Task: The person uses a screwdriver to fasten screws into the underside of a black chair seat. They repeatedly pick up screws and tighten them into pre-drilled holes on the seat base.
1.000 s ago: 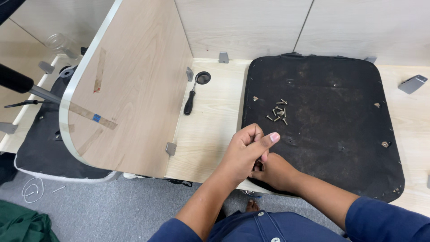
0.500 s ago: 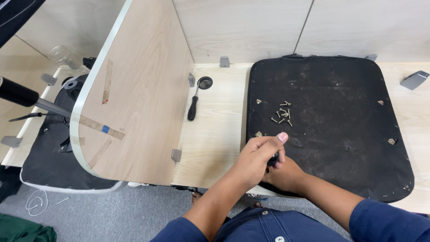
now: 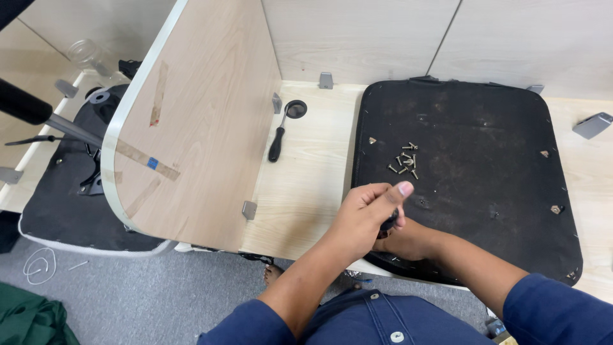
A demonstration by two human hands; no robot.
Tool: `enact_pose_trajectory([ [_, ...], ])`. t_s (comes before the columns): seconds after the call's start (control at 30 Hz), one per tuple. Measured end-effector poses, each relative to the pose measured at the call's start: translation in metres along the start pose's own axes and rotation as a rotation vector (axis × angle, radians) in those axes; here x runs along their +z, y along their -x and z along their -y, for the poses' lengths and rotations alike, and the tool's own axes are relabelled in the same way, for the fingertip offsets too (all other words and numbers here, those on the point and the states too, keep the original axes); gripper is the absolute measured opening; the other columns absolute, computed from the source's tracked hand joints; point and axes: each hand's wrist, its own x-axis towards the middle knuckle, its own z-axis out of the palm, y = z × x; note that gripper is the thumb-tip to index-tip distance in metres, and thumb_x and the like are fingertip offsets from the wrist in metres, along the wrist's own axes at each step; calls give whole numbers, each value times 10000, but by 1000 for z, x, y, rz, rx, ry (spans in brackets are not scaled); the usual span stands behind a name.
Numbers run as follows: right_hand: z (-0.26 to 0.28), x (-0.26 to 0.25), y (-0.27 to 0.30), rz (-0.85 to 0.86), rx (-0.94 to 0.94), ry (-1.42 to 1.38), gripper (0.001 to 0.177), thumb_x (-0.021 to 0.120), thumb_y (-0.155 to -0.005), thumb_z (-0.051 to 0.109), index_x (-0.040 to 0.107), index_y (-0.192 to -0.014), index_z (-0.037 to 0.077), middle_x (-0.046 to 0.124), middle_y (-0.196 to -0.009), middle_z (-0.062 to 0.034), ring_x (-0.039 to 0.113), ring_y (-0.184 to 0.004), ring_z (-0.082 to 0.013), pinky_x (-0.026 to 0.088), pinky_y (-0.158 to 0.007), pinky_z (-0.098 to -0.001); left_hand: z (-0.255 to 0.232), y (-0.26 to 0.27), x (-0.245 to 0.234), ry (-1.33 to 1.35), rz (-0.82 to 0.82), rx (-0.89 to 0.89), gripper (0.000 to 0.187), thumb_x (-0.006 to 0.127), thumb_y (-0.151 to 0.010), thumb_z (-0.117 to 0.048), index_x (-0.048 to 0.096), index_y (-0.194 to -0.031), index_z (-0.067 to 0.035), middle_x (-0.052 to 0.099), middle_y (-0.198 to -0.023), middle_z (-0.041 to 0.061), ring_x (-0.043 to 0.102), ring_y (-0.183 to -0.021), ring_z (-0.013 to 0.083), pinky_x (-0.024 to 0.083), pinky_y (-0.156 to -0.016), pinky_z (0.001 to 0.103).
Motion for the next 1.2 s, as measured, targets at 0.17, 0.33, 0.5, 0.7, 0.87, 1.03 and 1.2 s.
enact_pose_trajectory([
  [0.17,0,1,-3,35,213,129,217,721,-882,215,695,-1041,68,749,-1033,-94,692,-1015,-209,520,-952,-345,-1,-1,-6,222,-90,-41,525,550,-1009,-530,569,-726,-88,556,-588,11,520,-513,75,472,-518,233],
  [0.33,-2,3,0,-3,87,84,254,707,-866,176,667,-1088,61,733,-1075,-88,687,-1055,-201,520,-962,-346,0,5,5,125,-171,28,367,664,-985,-418,475,-802,-162,521,-624,-14,462,-543,40,425,-511,215],
  [0.5,-2,3,3,-17,-30,83,333,694,-862,192,647,-1154,39,731,-1130,-96,717,-1092,-211,566,-939,-365,-2,7,18,39,-137,73,370,743,-944,-374,550,-781,-103,547,-665,-36,464,-604,17,402,-540,193],
  [0.7,-18,9,1,-53,-54,160,467,693,-872,234,609,-1293,49,576,-1367,-162,552,-1273,-277,470,-1037,-404,-8,8,14,-67,-164,20,404,710,-959,-382,604,-707,-84,604,-653,0,500,-586,45,420,-533,213],
  [0.87,-25,9,-3,-11,106,404,388,689,-987,349,734,-1192,23,541,-1400,-239,383,-1363,-371,396,-1114,-416,-5,4,7,-65,-103,68,556,539,-1040,-492,658,-711,-61,643,-664,29,601,-655,75,509,-767,173],
  [1.03,-17,9,2,-26,155,111,308,642,-905,257,702,-1128,54,761,-1138,-126,718,-1085,-235,534,-974,-357,1,7,14,136,-124,19,486,538,-1044,-472,596,-772,-74,567,-660,13,525,-605,80,450,-570,239],
  [1.2,-13,2,5,10,111,-83,217,657,-902,241,706,-1000,53,748,-970,-69,675,-957,-164,512,-925,-321,3,10,19,199,-219,39,325,603,-1009,-428,481,-888,-152,520,-655,-13,476,-584,53,409,-545,207],
])
